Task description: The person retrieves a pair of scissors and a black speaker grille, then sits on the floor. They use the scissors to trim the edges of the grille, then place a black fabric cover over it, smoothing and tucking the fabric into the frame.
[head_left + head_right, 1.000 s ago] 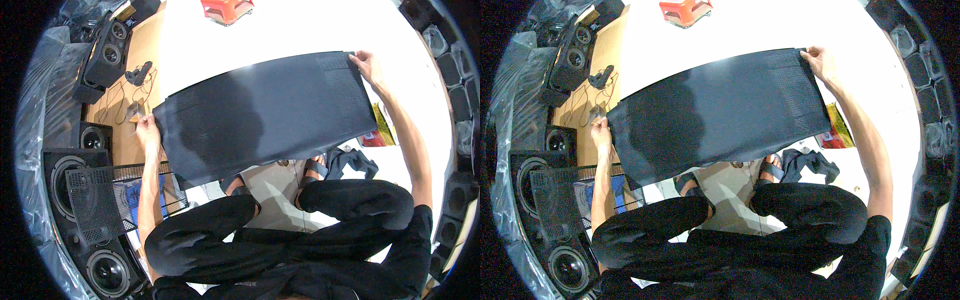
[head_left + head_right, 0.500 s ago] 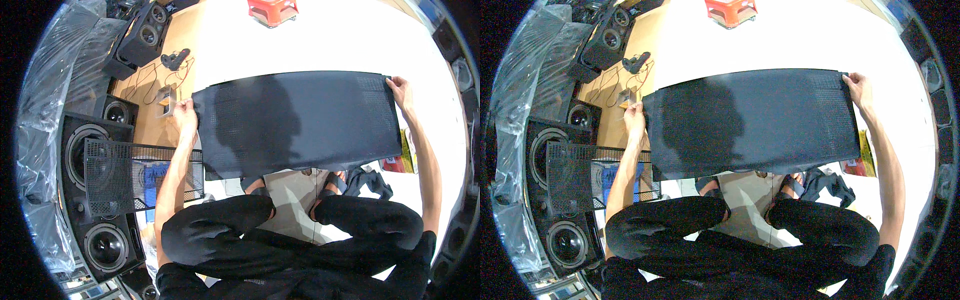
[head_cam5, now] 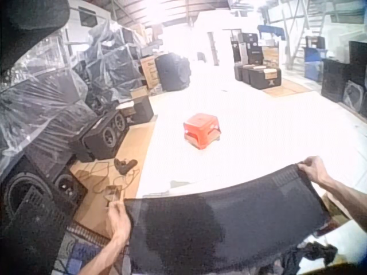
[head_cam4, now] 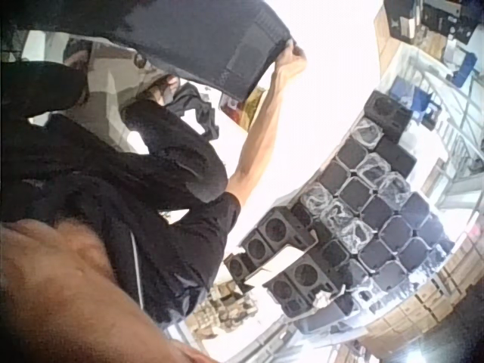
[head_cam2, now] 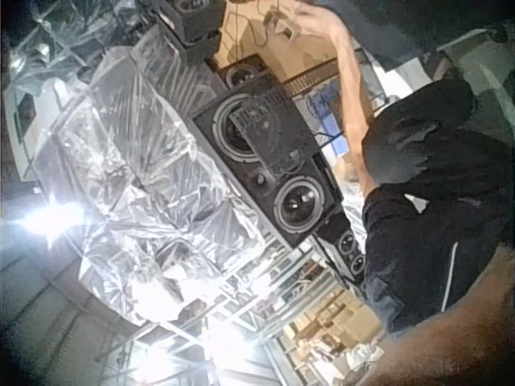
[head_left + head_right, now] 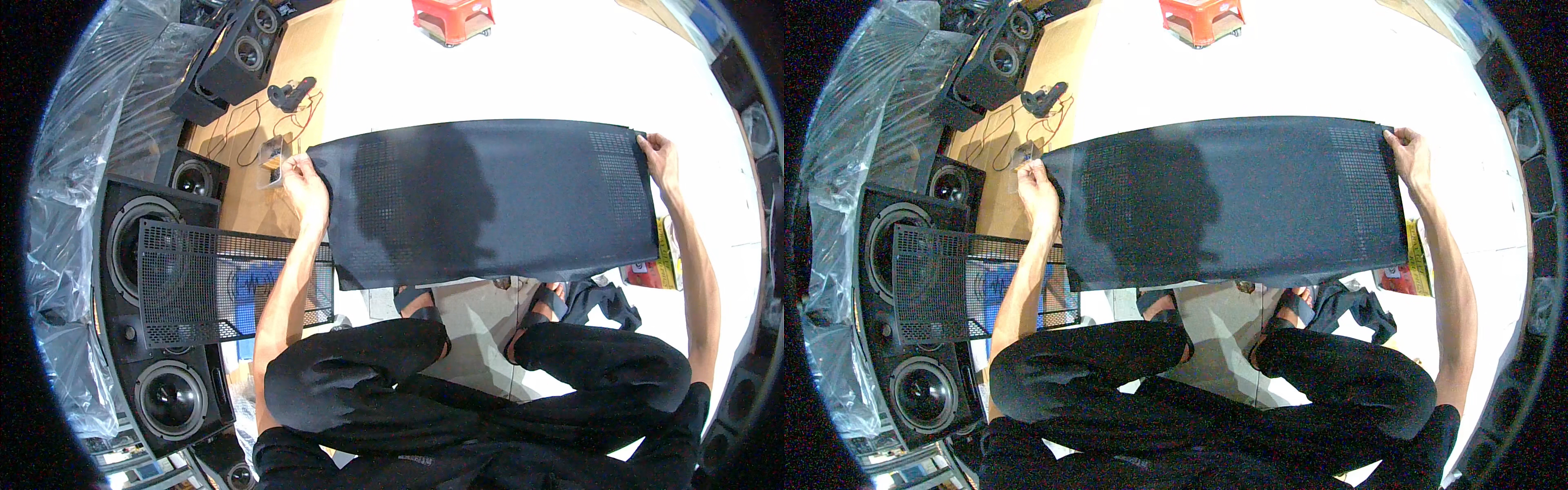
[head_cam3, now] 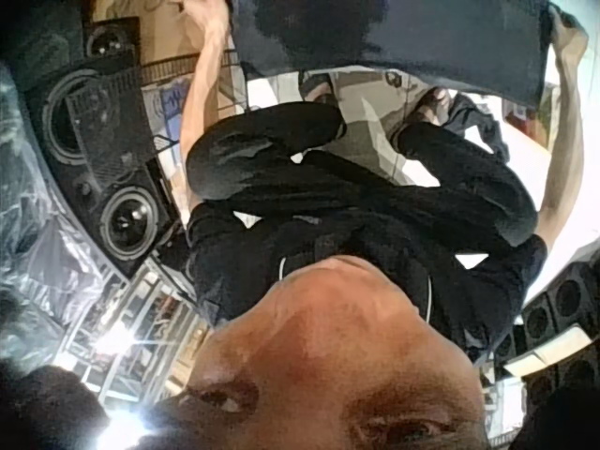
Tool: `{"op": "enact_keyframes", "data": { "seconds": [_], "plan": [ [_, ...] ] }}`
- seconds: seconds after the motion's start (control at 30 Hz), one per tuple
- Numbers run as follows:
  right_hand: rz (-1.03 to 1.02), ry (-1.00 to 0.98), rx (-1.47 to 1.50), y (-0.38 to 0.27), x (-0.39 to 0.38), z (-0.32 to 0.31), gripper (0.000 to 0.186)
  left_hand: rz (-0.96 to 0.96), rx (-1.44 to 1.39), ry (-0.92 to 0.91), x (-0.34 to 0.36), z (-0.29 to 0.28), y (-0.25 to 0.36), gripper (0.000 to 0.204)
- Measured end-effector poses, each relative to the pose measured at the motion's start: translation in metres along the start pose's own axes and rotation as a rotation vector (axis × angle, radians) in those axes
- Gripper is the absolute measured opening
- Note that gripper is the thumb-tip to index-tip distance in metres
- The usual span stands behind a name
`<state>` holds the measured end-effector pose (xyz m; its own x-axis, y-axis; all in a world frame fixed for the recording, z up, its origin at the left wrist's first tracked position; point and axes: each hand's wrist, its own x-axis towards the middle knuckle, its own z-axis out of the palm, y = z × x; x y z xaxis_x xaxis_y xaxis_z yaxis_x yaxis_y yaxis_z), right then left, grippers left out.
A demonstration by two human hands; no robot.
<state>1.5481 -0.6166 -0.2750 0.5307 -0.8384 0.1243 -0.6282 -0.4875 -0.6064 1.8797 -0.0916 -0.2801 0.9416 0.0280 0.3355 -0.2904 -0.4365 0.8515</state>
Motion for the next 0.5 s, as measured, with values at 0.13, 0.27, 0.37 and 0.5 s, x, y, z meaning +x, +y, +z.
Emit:
{"op": "enact_keyframes", "data": {
  "seconds": [0.13, 0.27, 0.37, 0.5],
  "plan": [
    [0.007, -0.01, 0.004, -0.002, -0.003, -0.002, 0.037, 0.095, 0.003, 0.031, -0.002, 0.001, 0.001, 0.025],
    [-0.013, -0.006, -0.007, 0.007, 0.0, -0.008, 0.037, 0.191, 0.02, 0.073, 0.001, 0.015, -0.011, 0.024],
    [-0.035, 0.003, 0.005, 0.002, 0.001, 0.003, 0.036, -0.02, -0.032, -0.06, 0.004, 0.009, -0.021, 0.023],
    [-0.025, -0.026, -0.025, -0.004, -0.002, -0.002, 0.037, -0.138, 0.082, -0.096, 0.007, 0.011, -0.033, 0.022]
  ]
}}
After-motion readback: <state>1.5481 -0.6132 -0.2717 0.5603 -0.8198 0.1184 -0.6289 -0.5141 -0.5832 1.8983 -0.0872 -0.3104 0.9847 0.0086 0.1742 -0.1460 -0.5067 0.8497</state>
